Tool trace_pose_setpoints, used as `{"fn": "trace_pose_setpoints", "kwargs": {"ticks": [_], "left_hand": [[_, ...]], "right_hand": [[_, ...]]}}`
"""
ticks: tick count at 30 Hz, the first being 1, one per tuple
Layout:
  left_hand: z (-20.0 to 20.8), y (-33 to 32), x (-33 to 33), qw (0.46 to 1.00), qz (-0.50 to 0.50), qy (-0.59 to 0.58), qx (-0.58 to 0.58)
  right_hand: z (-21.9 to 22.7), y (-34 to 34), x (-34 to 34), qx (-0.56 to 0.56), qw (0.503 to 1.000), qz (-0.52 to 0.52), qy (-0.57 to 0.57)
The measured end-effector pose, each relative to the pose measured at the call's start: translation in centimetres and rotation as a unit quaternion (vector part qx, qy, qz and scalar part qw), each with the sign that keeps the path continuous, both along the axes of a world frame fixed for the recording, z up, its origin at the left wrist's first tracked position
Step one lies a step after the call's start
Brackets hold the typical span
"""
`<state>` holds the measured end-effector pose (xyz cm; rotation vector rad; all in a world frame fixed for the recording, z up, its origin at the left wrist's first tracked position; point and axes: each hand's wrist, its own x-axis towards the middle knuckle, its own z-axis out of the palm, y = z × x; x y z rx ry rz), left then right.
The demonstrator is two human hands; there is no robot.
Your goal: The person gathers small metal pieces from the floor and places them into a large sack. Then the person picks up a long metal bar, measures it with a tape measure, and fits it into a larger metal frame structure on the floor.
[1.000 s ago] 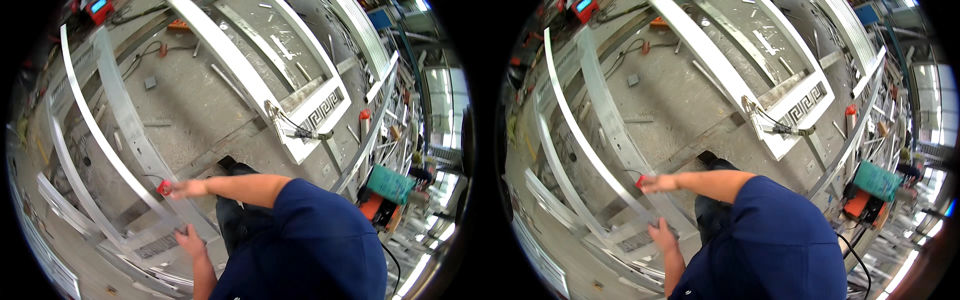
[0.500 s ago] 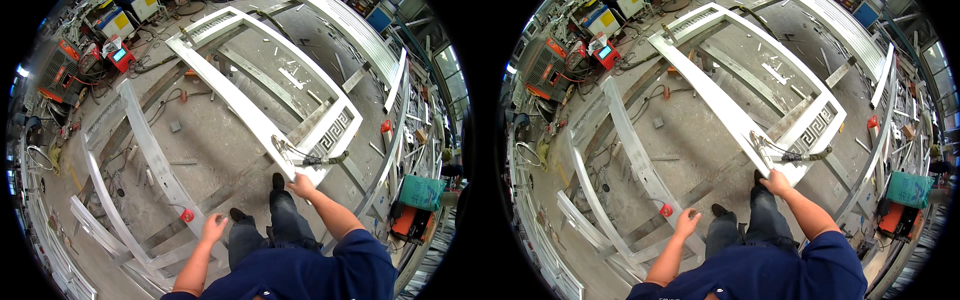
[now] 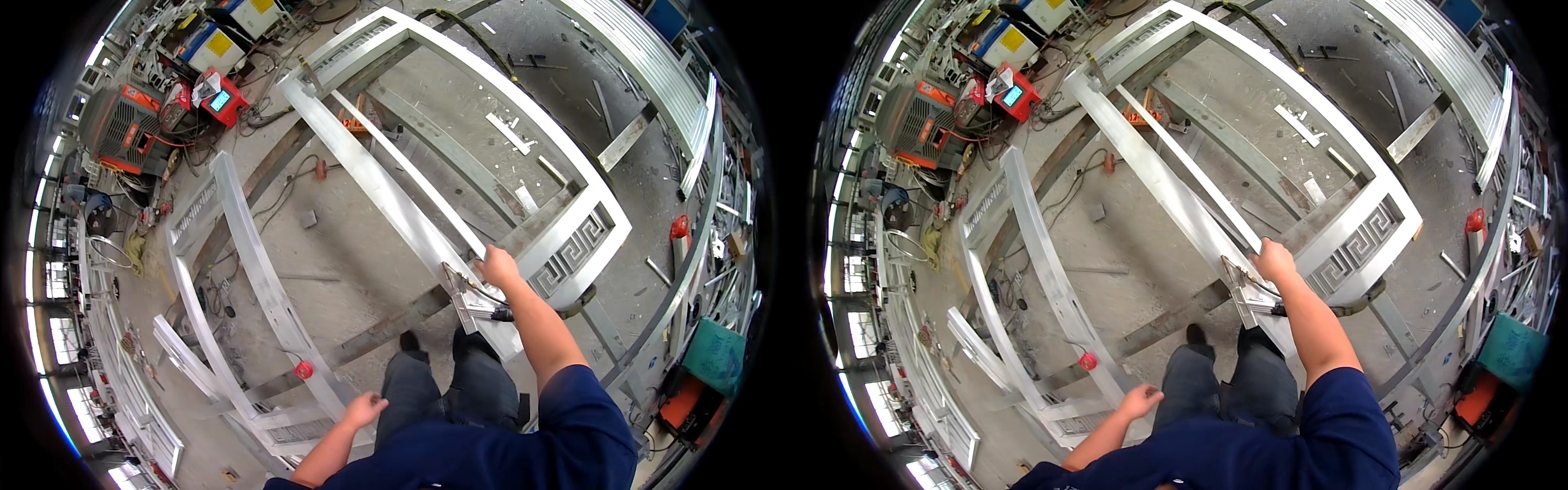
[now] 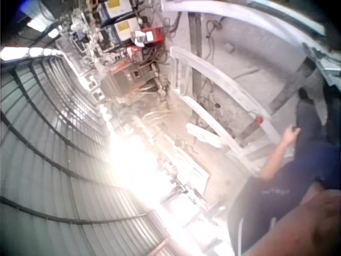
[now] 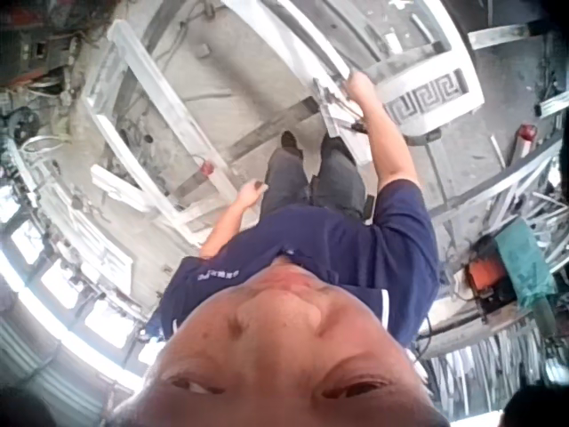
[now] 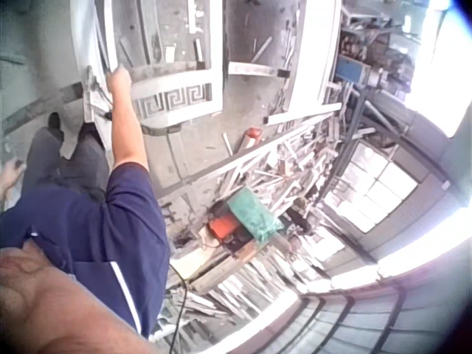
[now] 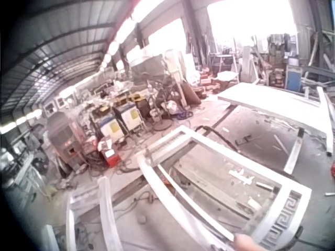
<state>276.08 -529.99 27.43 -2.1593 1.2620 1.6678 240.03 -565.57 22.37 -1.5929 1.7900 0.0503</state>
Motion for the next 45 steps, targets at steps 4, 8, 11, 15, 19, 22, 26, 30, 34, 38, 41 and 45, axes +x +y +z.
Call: {"fn": "trace_pose_setpoints", "kwargs": {"ticks": [4, 8, 11, 15, 19, 22, 26, 30, 34, 38, 41, 45], "left_hand": [[1.0, -1.3, -1.1, 0.998, -0.004, 0.022, 0.064], [-0.5, -2.3, 1.0, 0.996, 0.005, -0.002, 0.092], [-1.9, -4.4, 3.6, 0.994, -0.023, -0.043, 0.093], [-3.5, -6.0, 7.0, 0.994, -0.030, -0.059, 0.091], [-2.6, -7.6, 7.4, 0.991, 0.084, -0.005, 0.105], [-1.1, -9.7, 6.6, 0.986, 0.074, -0.011, 0.149], [-1.1, -10.4, 6.6, 0.985, 0.082, 0.011, 0.150], [-1.5, -10.7, 6.4, 0.985, 0.079, 0.008, 0.150], [-1.4, -11.7, 4.7, 0.987, 0.071, 0.003, 0.145], [-1.9, -11.6, 4.0, 0.988, 0.064, -0.003, 0.140], [-2.0, -11.5, 3.0, 0.987, 0.078, 0.010, 0.140], [-2.2, -11.0, 2.4, 0.986, 0.076, 0.008, 0.149]], "right_hand": [[-2.6, -2.9, 0.7, 0.011, 0.999, 0.004, -0.032], [-5.1, -3.7, 0.9, 0.018, 0.999, 0.008, -0.030], [-7.2, -3.2, 0.1, 0.015, 0.999, 0.003, -0.036], [-10.8, -3.2, -0.1, -0.003, 0.998, -0.028, -0.047], [-13.7, -4.2, 1.0, 0.015, 0.996, -0.093, -0.003], [-15.2, -4.7, 0.9, 0.039, 0.990, -0.134, 0.038], [-17.2, -5.1, 0.8, 0.057, 0.984, -0.164, 0.040], [-19.2, -5.1, 1.1, 0.059, 0.982, -0.176, 0.046], [-19.7, -4.8, 0.9, 0.061, 0.984, -0.164, 0.027], [-20.1, -5.2, 0.3, 0.060, 0.986, -0.155, 0.023], [-20.1, -5.9, -0.6, 0.054, 0.988, -0.144, 0.029], [-20.3, -6.1, -0.2, 0.052, 0.990, -0.133, 0.013]]}}
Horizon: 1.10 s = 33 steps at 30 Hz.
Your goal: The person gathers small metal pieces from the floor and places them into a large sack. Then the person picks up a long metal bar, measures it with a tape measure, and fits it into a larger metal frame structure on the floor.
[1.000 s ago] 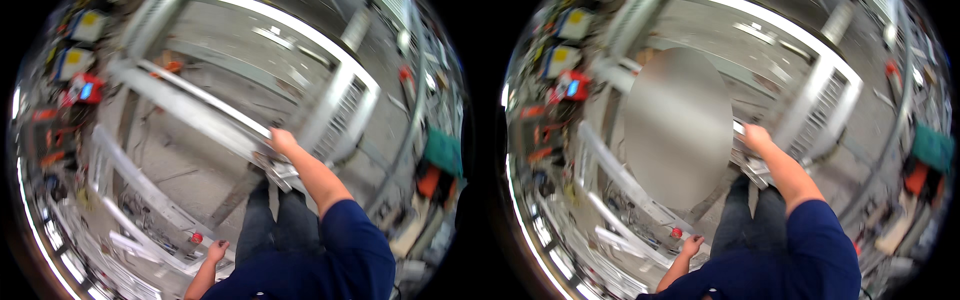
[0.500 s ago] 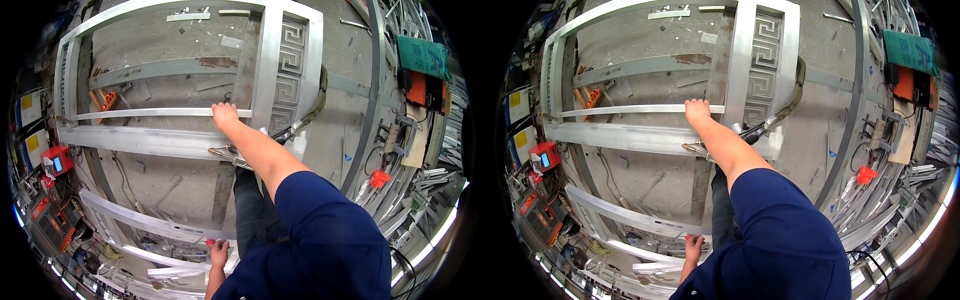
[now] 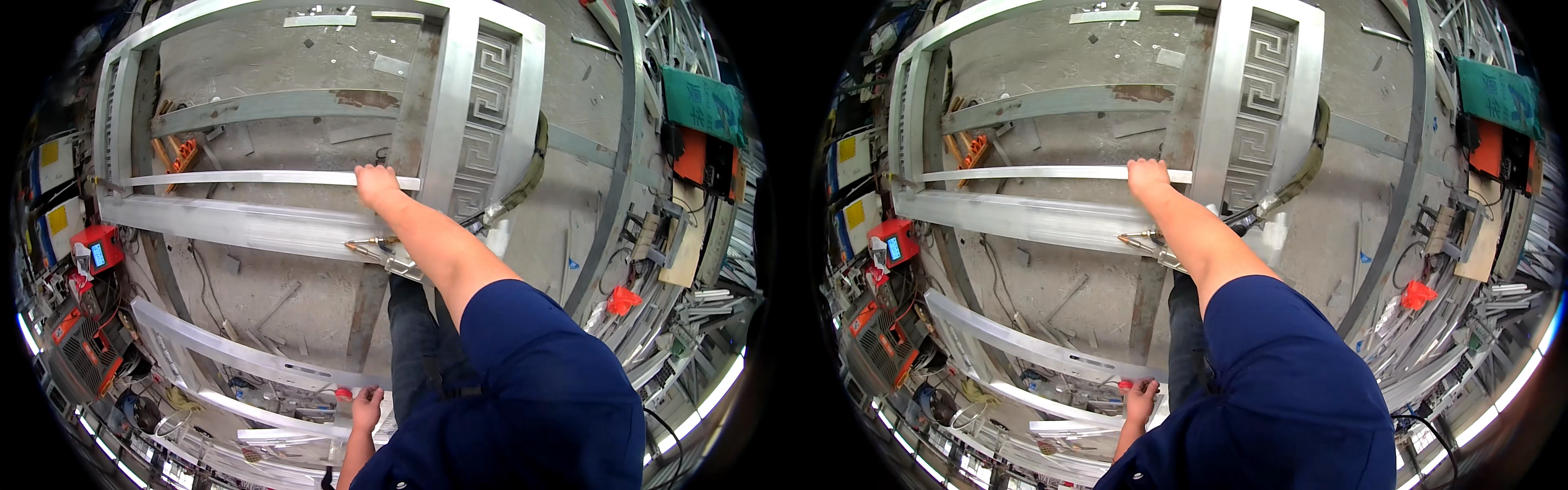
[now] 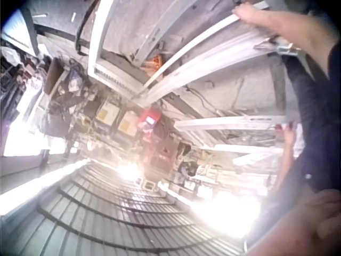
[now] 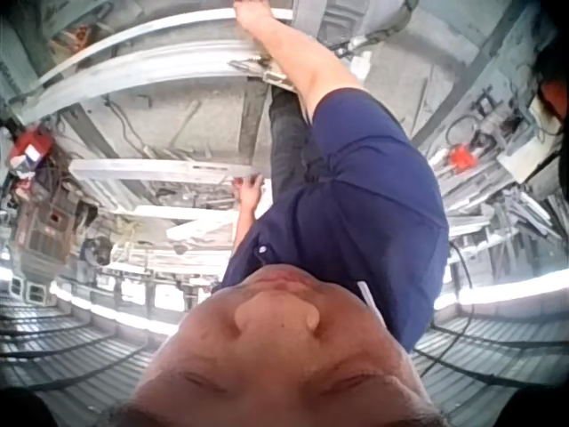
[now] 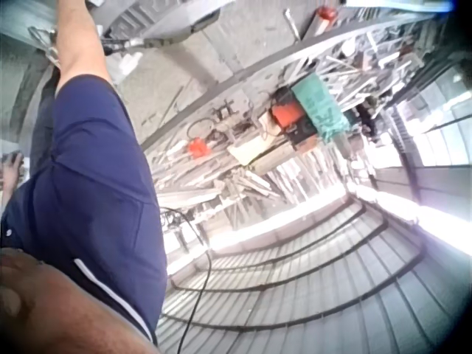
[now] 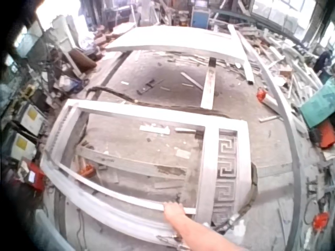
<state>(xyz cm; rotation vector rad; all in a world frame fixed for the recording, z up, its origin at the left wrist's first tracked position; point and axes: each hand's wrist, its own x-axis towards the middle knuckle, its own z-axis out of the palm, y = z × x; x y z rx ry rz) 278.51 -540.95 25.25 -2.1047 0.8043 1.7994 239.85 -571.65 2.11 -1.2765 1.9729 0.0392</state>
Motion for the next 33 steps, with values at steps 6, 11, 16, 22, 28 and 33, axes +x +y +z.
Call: {"fn": "trace_pose_setpoints", "kwargs": {"ticks": [6, 11, 16, 22, 28, 33], "left_hand": [[-0.7, 1.0, 1.3, 0.994, -0.107, -0.031, -0.007], [-0.7, 0.6, 0.5, 0.997, -0.075, -0.032, -0.004], [-0.8, -1.1, 0.4, 0.997, -0.081, -0.013, -0.004], [-0.6, -0.7, 0.3, 1.000, -0.023, -0.005, -0.008], [-0.5, -1.4, 1.0, 1.000, -0.022, -0.004, 0.003], [-0.9, -1.3, 0.9, 1.000, -0.015, -0.002, 0.000]], "right_hand": [[-2.4, 1.0, -0.1, -0.046, 0.998, -0.033, -0.010], [1.4, 1.2, 0.8, 0.016, 1.000, 0.010, -0.007], [-0.6, 2.4, 1.6, -0.009, 1.000, -0.020, -0.020], [0.9, 2.1, 3.0, 0.019, 1.000, -0.021, -0.006], [1.9, 2.3, 2.4, 0.040, 0.998, -0.040, -0.020], [2.2, 3.0, 3.3, 0.047, 0.998, -0.036, -0.027]]}}
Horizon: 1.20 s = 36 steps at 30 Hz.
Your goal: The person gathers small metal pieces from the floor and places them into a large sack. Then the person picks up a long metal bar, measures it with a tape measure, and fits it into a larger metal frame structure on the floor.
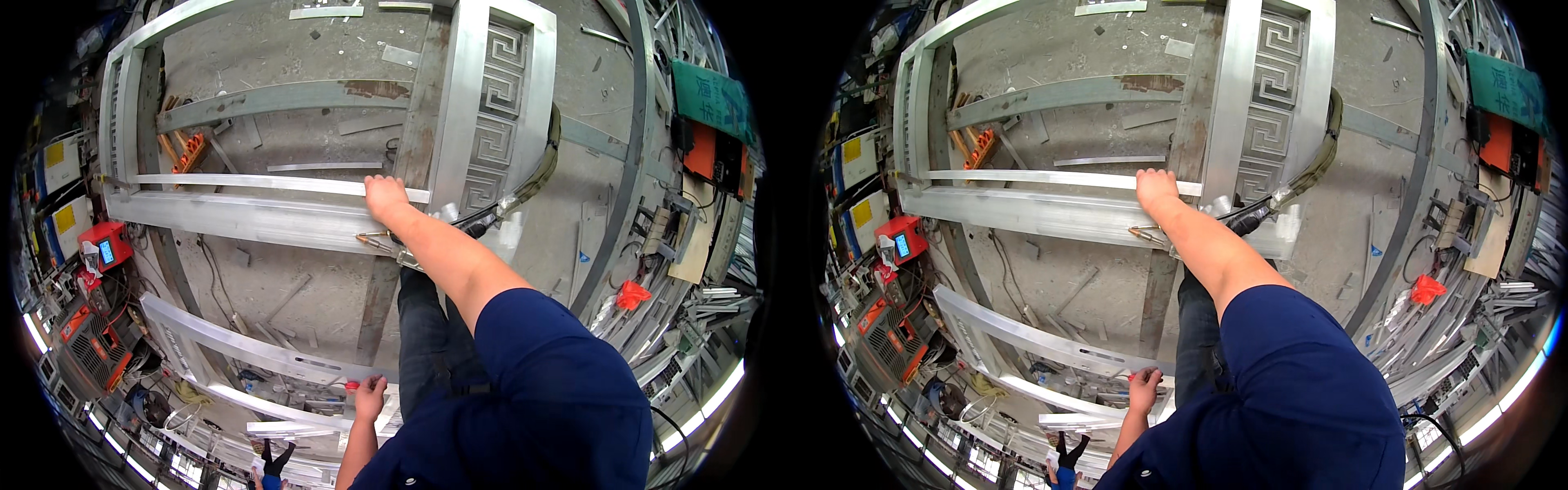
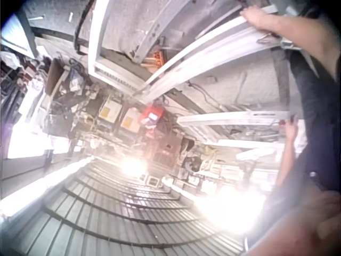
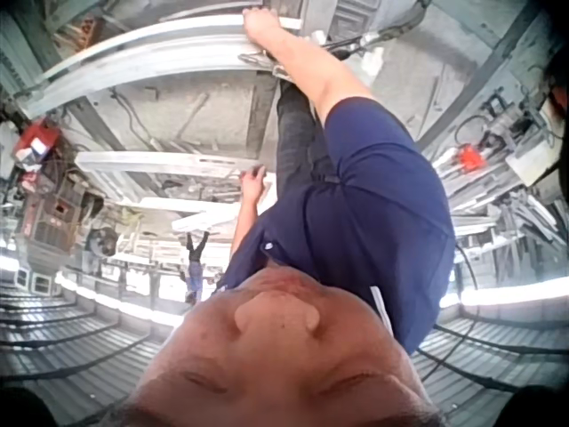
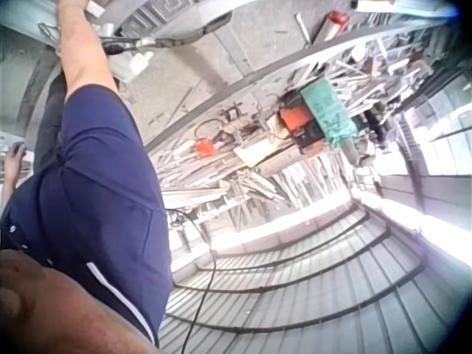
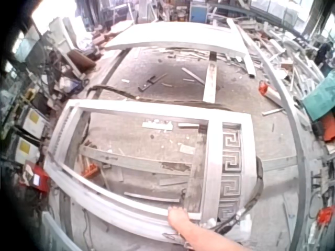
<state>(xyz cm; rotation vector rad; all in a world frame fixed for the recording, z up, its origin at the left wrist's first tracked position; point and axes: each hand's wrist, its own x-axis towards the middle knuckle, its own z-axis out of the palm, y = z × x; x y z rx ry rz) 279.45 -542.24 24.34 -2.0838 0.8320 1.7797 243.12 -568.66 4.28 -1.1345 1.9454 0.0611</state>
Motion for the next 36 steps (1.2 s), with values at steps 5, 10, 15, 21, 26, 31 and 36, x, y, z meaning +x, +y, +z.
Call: {"fn": "trace_pose_setpoints", "kwargs": {"ticks": [5, 10, 15, 21, 26, 31, 36], "left_hand": [[-0.1, -0.6, -0.4, 1.000, -0.001, 0.009, -0.005], [-1.2, -2.6, 0.0, 0.996, -0.081, -0.020, -0.022], [-7.9, -14.6, -2.3, 0.968, -0.128, -0.133, -0.170], [-21.8, -33.6, -7.0, 0.862, 0.352, -0.097, -0.350], [-17.4, -40.4, -17.2, 0.839, 0.320, -0.367, -0.244], [-15.3, -41.5, -18.4, 0.831, 0.321, -0.407, -0.200], [-16.3, -41.7, -18.4, 0.827, 0.310, -0.427, -0.191]], "right_hand": [[-0.7, -0.1, 0.1, 0.003, 1.000, -0.010, -0.011], [0.0, -0.5, -0.7, -0.011, 1.000, 0.002, -0.010], [-0.5, 0.0, -0.7, -0.070, 0.997, 0.017, 0.009], [4.9, -3.2, -4.5, -0.152, 0.988, 0.020, 0.027], [8.3, -5.8, -13.2, -0.154, 0.983, 0.000, 0.103], [9.9, -8.2, -19.6, -0.165, 0.973, -0.045, 0.156], [8.2, -12.1, -22.1, -0.179, 0.967, -0.061, 0.173]]}}
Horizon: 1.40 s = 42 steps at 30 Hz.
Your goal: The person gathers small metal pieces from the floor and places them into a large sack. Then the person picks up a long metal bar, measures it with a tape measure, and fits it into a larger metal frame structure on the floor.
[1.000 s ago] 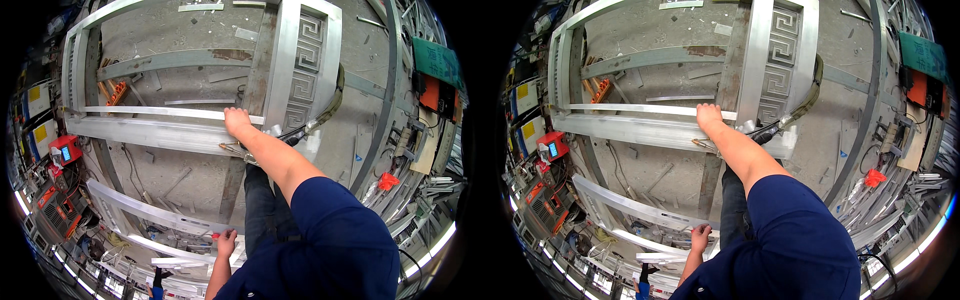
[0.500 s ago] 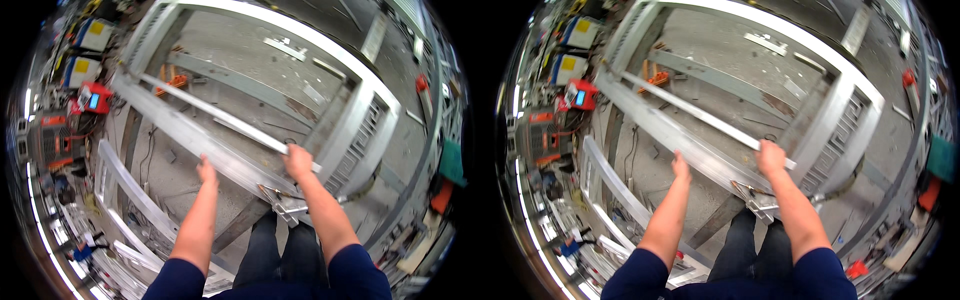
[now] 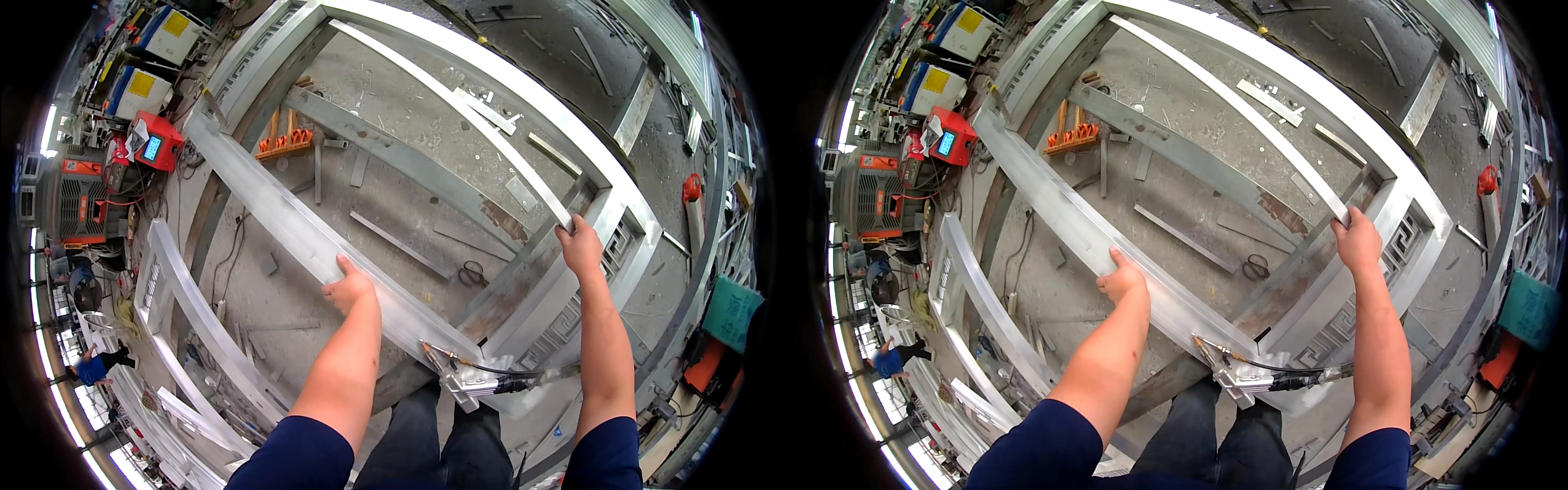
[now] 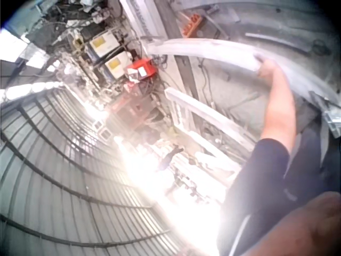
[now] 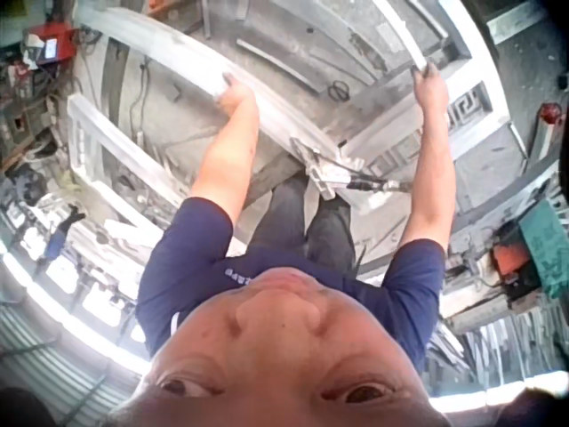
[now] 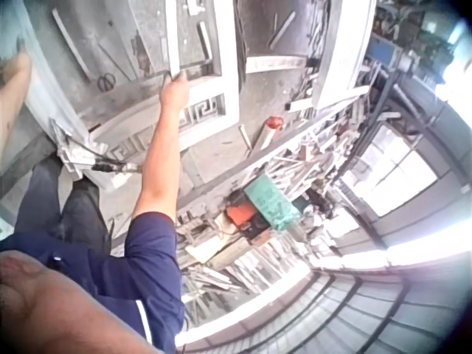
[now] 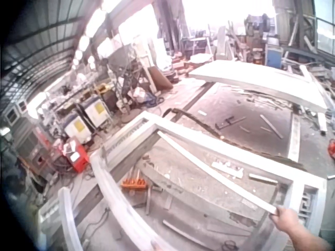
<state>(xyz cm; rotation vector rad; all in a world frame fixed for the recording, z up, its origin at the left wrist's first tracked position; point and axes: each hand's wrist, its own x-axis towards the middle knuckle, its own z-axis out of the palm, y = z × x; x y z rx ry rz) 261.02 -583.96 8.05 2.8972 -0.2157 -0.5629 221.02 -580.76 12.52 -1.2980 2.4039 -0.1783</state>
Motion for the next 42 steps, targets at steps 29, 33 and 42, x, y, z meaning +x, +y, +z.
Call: {"fn": "trace_pose_setpoints", "kwargs": {"ticks": [29, 33, 42], "left_hand": [[-2.8, 0.8, -0.2, 0.996, 0.022, 0.011, -0.090], [-2.1, 0.2, -1.5, 0.997, 0.012, 0.010, -0.080], [-1.7, 0.4, -1.4, 0.996, 0.020, 0.019, -0.086]], "right_hand": [[-6.0, -11.6, -5.3, 0.088, 0.993, 0.076, -0.036], [-6.2, -10.5, -5.3, 0.077, 0.996, 0.019, -0.041], [-5.6, -11.4, -5.2, 0.118, 0.992, 0.020, -0.041]]}}
